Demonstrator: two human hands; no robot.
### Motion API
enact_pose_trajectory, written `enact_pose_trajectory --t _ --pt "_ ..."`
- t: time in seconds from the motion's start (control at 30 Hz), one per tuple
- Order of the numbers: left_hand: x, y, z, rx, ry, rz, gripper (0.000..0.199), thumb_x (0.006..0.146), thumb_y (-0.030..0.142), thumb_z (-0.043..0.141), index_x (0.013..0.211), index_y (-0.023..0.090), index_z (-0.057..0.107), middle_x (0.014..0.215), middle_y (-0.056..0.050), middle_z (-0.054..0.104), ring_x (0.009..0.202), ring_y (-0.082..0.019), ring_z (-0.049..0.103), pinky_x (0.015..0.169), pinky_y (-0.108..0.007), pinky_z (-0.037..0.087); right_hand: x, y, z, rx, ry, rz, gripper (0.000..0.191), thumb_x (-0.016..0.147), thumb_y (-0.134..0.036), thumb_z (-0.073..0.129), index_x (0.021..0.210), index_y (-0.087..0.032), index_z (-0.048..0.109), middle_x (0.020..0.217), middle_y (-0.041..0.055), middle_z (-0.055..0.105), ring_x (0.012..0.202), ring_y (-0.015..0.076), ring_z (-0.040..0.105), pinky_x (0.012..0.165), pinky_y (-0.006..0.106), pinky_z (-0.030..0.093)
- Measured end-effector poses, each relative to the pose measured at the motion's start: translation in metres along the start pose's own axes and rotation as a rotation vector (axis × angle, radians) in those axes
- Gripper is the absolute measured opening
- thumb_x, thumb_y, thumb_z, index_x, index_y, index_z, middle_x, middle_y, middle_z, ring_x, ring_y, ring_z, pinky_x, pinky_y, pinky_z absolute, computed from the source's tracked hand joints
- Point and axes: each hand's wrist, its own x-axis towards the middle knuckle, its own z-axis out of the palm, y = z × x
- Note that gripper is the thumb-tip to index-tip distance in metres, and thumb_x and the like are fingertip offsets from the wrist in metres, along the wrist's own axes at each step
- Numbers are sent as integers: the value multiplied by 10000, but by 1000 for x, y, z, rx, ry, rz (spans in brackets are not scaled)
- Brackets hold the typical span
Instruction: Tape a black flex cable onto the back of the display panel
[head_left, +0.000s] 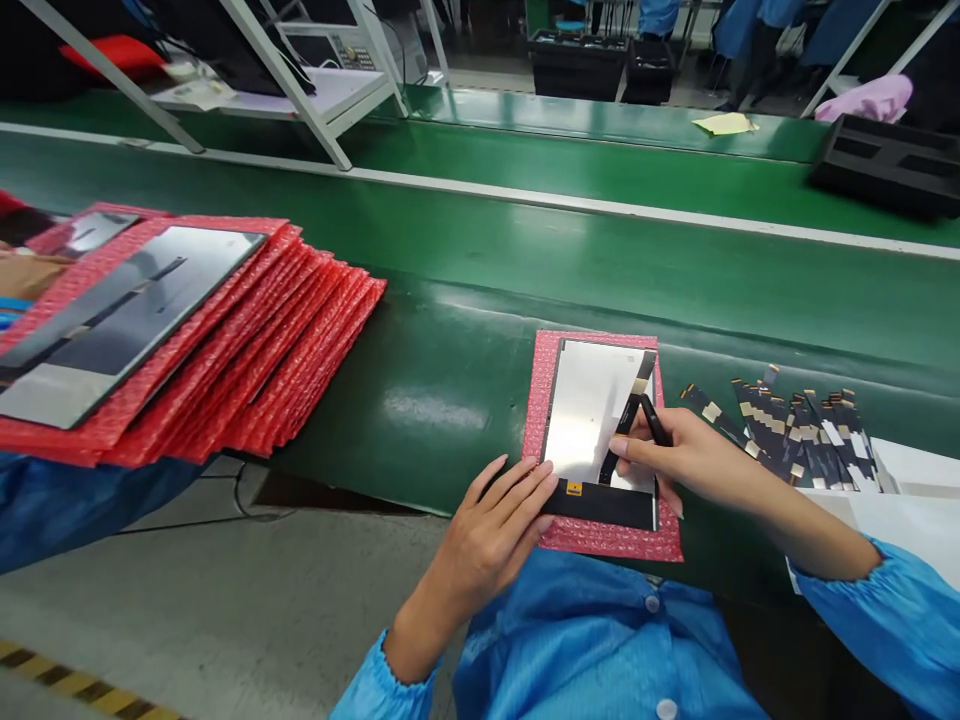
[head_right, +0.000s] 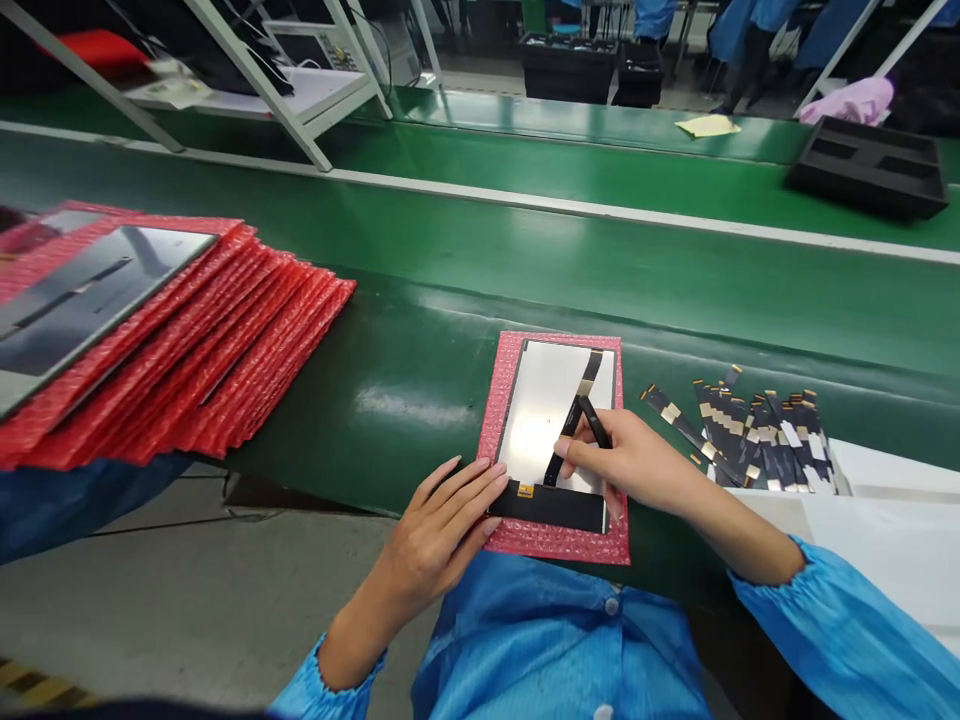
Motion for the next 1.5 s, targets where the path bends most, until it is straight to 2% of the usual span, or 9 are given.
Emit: enact_pose_trajectory --t 0.23,0.4,0.53,0.6,0.77,1.07,1.23,1.4,1.5 --pt "8 20 6 -60 65 -54 425 952 286 579 1374 248 538 1445 10 554 1381 -165 493 1199 -409 430 8 0 11 -89 83 -28 364 836 -570 621 734 -226 681 678 -15 750 261 39 466 253 191 333" --pt "6 20 9 -96 74 -53 405 931 247 610 1335 254 572 1420 8 576 1359 -162 516 1179 -404 455 15 4 18 -185 150 -117 313 857 -527 609 716 -264 701 606 -32 723 489 134 634 421 218 433" --pt "3 18 12 -178 157 -83 378 892 215 664 1264 249 609 1313 17 654 1286 -146 578 1136 -390 504 19 6 26 -198 152 -126 288 868 -514 606 755 -265 696 682 -33 746 587 164 671 505 246 483" --pt "2 18 14 -193 190 -93 350 881 202 678 1225 242 624 1262 16 682 1252 -140 601 1113 -387 523 20 8 29 -216 151 -135 269 878 -506 598 775 -275 689 729 -40 762 591 165 677 509 249 489" --pt "1 17 16 -179 196 -84 303 870 190 692 1167 227 644 1236 10 696 1232 -138 614 1094 -387 533 21 10 34 -248 127 -70 233 891 -511 566 790 -331 675 709 -49 759 412 140 599 386 251 422" --pt "2 16 14 -178 182 -83 308 860 204 710 1162 217 649 1238 5 698 1231 -145 620 1092 -384 533 22 8 35 -261 141 -156 155 895 -448 584 839 -354 693 739 -67 774 659 200 736 563 296 541" --pt "2 15 14 -177 185 -87 305 864 210 706 1163 224 649 1225 6 707 1219 -151 632 1080 -387 540 20 5 35 -215 136 -119 111 877 -460 595 857 -409 691 724 -61 773 590 204 714 445 287 496" --pt "2 16 13 -181 182 -91 299 870 207 700 1163 225 646 1222 1 711 1215 -152 636 1077 -390 540 19 5 35 -179 102 -65 183 875 -493 590 888 -338 686 744 -49 766 358 129 586 305 256 440" --pt "2 16 14 -181 183 -93 304 871 209 700 1168 231 641 1222 5 712 1214 -153 639 1074 -392 544 18 7 35 -166 82 -30 224 879 -523 577 893 -321 673 772 -41 766 305 101 542 253 237 420"
